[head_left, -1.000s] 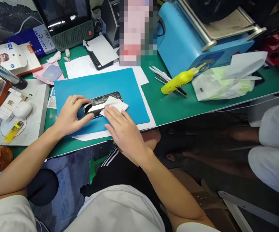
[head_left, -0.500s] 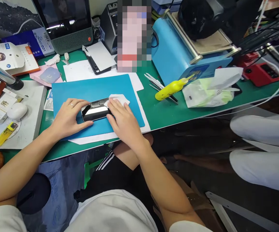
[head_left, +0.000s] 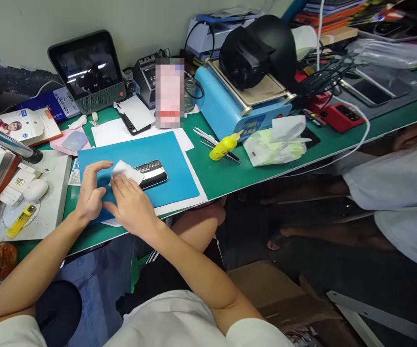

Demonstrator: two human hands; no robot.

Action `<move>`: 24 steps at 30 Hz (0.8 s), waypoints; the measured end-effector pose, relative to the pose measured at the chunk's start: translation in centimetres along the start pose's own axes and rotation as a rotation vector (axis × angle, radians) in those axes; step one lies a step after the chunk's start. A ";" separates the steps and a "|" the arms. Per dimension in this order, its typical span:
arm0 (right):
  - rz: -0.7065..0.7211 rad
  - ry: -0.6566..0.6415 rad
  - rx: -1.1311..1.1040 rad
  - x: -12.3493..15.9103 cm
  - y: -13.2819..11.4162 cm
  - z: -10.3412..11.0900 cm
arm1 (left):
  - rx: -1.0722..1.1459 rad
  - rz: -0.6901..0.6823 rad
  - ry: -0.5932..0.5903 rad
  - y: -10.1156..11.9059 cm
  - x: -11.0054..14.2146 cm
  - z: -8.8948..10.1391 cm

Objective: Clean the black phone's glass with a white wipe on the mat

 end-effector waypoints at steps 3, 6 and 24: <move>0.053 -0.002 0.010 0.8 -0.6 -0.2 | -0.057 0.047 -0.078 -0.3 -0.2 -0.6; 0.089 0.007 0.053 2.3 -0.7 0.0 | -0.073 0.052 -0.126 -0.4 -0.3 -1.0; -0.034 -0.014 0.041 4.1 7.8 4.0 | -0.302 0.073 -0.243 0.5 0.0 -2.8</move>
Point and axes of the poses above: each hand's wrist, its own x-axis away from the middle knuckle, its own z-axis out of the back of the hand, y = z × x, the point moved 9 cm from there along -x, towards the middle knuckle, and after that the axes turned 2 degrees about -z, right-handed, at the moved point
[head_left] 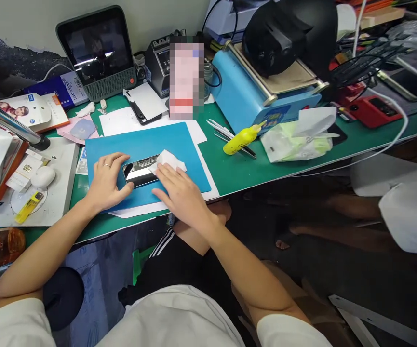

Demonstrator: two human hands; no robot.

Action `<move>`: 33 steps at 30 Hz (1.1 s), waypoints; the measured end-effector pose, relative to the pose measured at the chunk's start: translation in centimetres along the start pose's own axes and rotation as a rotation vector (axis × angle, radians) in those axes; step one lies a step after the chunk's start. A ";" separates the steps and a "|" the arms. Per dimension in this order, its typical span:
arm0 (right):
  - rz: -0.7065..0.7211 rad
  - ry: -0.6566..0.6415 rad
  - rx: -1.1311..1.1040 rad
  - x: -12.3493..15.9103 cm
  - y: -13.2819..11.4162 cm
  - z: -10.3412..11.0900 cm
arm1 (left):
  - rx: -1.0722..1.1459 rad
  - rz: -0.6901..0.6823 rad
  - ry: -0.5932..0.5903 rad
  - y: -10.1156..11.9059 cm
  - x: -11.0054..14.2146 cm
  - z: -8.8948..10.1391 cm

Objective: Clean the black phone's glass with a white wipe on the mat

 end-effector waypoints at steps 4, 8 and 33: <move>-0.037 -0.025 0.009 -2.8 1.5 -0.2 | -0.063 -0.015 -0.053 0.1 -0.2 -0.8; -0.028 -0.016 0.041 -2.6 1.4 -0.6 | -0.028 -0.009 -0.010 -0.1 -0.2 -0.5; 0.203 -0.118 0.109 1.6 -0.7 -0.8 | 0.135 0.005 0.108 0.0 0.5 0.0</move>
Point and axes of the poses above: each hand's wrist, its own x-axis away from the middle knuckle, its own z-axis out of the back of the hand, y = z × x, the point moved 9 cm from there along -x, towards the middle knuckle, and after that the axes turned 2 degrees about -z, right-handed, at the moved point
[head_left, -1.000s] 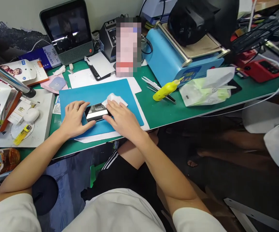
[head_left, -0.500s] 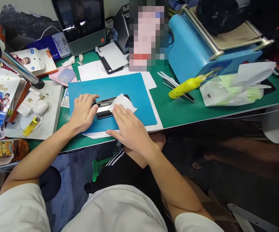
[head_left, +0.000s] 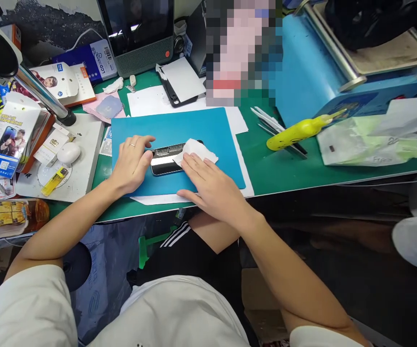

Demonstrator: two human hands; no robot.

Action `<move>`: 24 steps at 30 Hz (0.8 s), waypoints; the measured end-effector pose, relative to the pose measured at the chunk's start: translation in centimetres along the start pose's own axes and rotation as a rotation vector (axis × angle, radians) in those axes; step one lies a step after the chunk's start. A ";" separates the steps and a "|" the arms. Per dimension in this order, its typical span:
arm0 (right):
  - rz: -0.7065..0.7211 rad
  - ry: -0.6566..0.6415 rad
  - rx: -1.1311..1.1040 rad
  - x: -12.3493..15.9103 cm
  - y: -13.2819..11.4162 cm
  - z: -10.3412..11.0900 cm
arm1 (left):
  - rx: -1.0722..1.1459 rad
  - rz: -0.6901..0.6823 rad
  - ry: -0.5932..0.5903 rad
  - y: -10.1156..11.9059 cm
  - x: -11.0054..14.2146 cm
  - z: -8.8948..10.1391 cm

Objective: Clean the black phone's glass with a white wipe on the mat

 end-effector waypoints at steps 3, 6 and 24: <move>-0.042 0.009 -0.001 -1.4 -0.8 -0.4 | 0.030 -0.077 0.083 0.9 0.0 0.9; -0.008 -0.018 -0.015 -3.7 -3.4 -1.4 | 0.030 -0.108 0.150 0.9 0.1 1.6; -0.158 0.083 -0.106 0.7 1.8 0.6 | -0.133 -0.208 -0.095 1.7 -0.9 0.3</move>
Point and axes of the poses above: each hand's wrist, its own x-axis away from the middle knuckle, its own z-axis out of the back of the hand, y = z × x, the point moved 9 cm from there along -x, towards the middle knuckle, and after that the axes turned 2 degrees about -z, right-handed, at the moved point
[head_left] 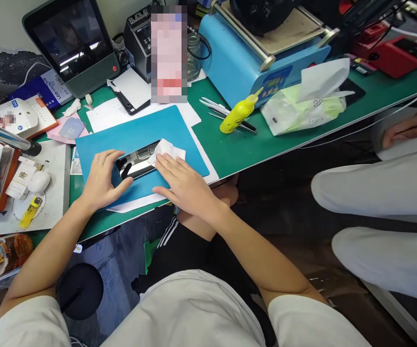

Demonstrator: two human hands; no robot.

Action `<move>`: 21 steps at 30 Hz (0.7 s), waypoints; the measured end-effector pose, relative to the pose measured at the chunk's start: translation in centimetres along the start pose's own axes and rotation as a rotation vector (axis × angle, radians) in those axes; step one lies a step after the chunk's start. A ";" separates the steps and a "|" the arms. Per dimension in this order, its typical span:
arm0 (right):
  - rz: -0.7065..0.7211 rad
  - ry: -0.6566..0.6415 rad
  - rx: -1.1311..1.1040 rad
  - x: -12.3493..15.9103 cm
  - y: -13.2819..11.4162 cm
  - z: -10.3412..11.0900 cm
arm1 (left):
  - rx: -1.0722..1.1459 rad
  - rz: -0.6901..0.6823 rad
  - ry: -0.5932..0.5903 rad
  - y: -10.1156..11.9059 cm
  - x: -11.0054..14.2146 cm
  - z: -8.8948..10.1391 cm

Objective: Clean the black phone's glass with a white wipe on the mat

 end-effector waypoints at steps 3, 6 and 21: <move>-0.061 -0.011 -0.011 -1.0 1.1 0.3 | -0.035 0.103 -0.090 -1.1 0.0 -0.8; -0.102 -0.035 -0.018 -3.0 2.0 0.6 | -0.065 0.138 -0.130 -1.5 0.0 -0.9; -0.149 -0.038 0.011 -2.9 1.6 0.5 | -0.027 0.099 -0.120 -0.7 0.1 -1.2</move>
Point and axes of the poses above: each hand's wrist, its own x-axis away from the middle knuckle, its own z-axis out of the back of the hand, y = z × x, the point moved 9 cm from there along -x, towards the middle knuckle, and after that the axes turned 2 degrees about -z, right-handed, at the moved point
